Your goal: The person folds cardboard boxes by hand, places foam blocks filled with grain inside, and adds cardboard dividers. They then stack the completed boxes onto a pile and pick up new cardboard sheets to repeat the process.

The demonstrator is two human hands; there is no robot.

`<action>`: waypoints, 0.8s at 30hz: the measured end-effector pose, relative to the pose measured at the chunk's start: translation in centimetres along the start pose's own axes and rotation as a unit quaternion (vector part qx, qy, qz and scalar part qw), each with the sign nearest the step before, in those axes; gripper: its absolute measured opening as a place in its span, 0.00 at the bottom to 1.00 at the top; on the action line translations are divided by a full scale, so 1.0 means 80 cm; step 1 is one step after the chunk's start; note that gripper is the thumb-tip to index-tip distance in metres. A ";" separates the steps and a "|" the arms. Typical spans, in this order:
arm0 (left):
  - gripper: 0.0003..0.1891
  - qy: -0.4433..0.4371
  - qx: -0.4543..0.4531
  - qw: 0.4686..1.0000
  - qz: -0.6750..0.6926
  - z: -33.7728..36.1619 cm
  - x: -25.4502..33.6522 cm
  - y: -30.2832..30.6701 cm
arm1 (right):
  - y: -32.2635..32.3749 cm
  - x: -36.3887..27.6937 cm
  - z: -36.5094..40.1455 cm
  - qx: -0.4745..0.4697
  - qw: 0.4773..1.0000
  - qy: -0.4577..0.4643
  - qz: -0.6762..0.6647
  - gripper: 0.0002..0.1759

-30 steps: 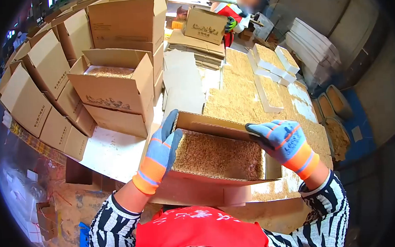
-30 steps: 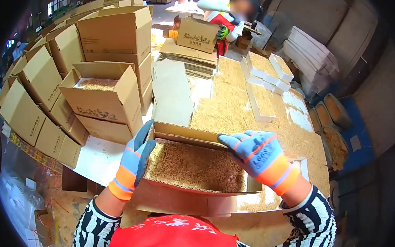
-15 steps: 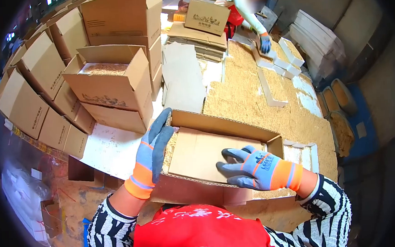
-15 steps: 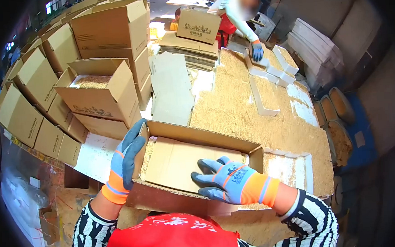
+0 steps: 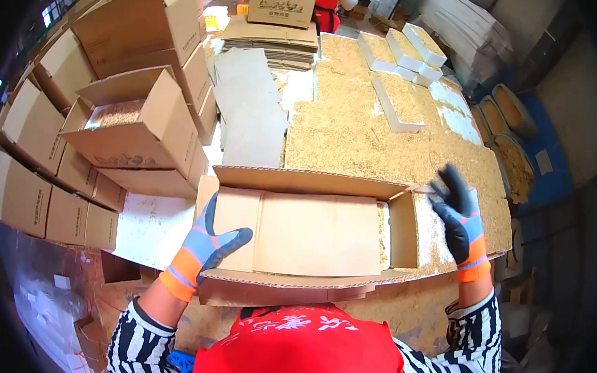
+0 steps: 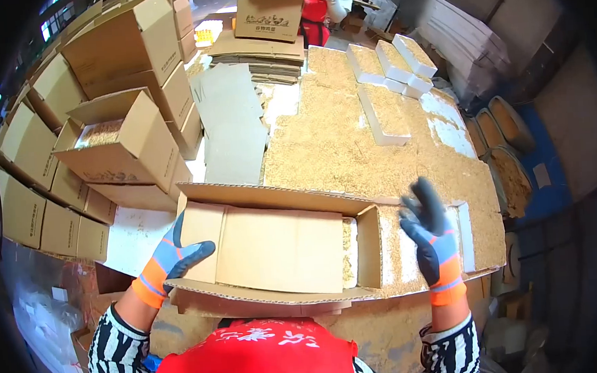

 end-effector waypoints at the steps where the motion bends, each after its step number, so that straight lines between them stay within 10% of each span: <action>1: 0.34 0.008 0.000 1.000 0.015 0.001 -0.001 -0.001 | 0.008 0.036 -0.001 -0.046 0.993 -0.098 0.056 0.36; 2: 0.33 0.017 0.000 1.000 0.024 0.002 -0.001 -0.003 | 0.015 0.078 0.001 -0.093 0.970 -0.196 0.111 0.42; 3: 0.33 0.027 0.001 0.999 0.033 0.004 -0.001 -0.004 | -0.010 0.120 0.014 -0.100 0.962 -0.064 0.248 0.44; 6: 0.51 0.075 -0.032 0.993 0.089 0.002 0.013 -0.004 | -0.068 0.112 0.029 -0.127 0.974 -0.078 0.172 0.49; 10: 0.34 0.050 -0.027 0.991 0.125 0.018 0.021 0.001 | -0.054 0.114 0.032 -0.112 0.978 -0.111 0.134 0.47; 12: 0.27 0.075 -0.010 0.917 0.391 0.023 -0.006 0.007 | -0.038 0.115 0.026 -0.130 0.980 -0.092 0.122 0.44; 14: 0.27 0.064 0.091 0.993 0.042 0.033 -0.029 -0.001 | -0.026 0.112 0.016 -0.157 0.979 -0.084 0.095 0.41; 16: 0.23 0.148 0.107 0.910 0.373 0.053 -0.107 -0.043 | -0.019 0.112 0.014 -0.185 0.978 -0.094 0.035 0.38; 20: 0.24 -0.107 0.100 0.989 -0.007 0.070 -0.045 -0.076 | 0.017 0.157 0.011 -0.190 0.969 -0.142 -0.069 0.35; 24: 0.23 -0.270 0.192 0.910 -0.248 0.045 0.038 -0.013 | -0.025 0.132 -0.016 -0.178 0.980 -0.087 0.001 0.34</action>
Point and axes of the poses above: each hand's wrist, its own z-axis away from the middle knuckle, its own y-axis out of the back of the hand, x = y × z, the point moved 1 cm from there along -z, towards the middle knuckle, and after that the axes turned 1 degree about x, right-handed, at the moved point
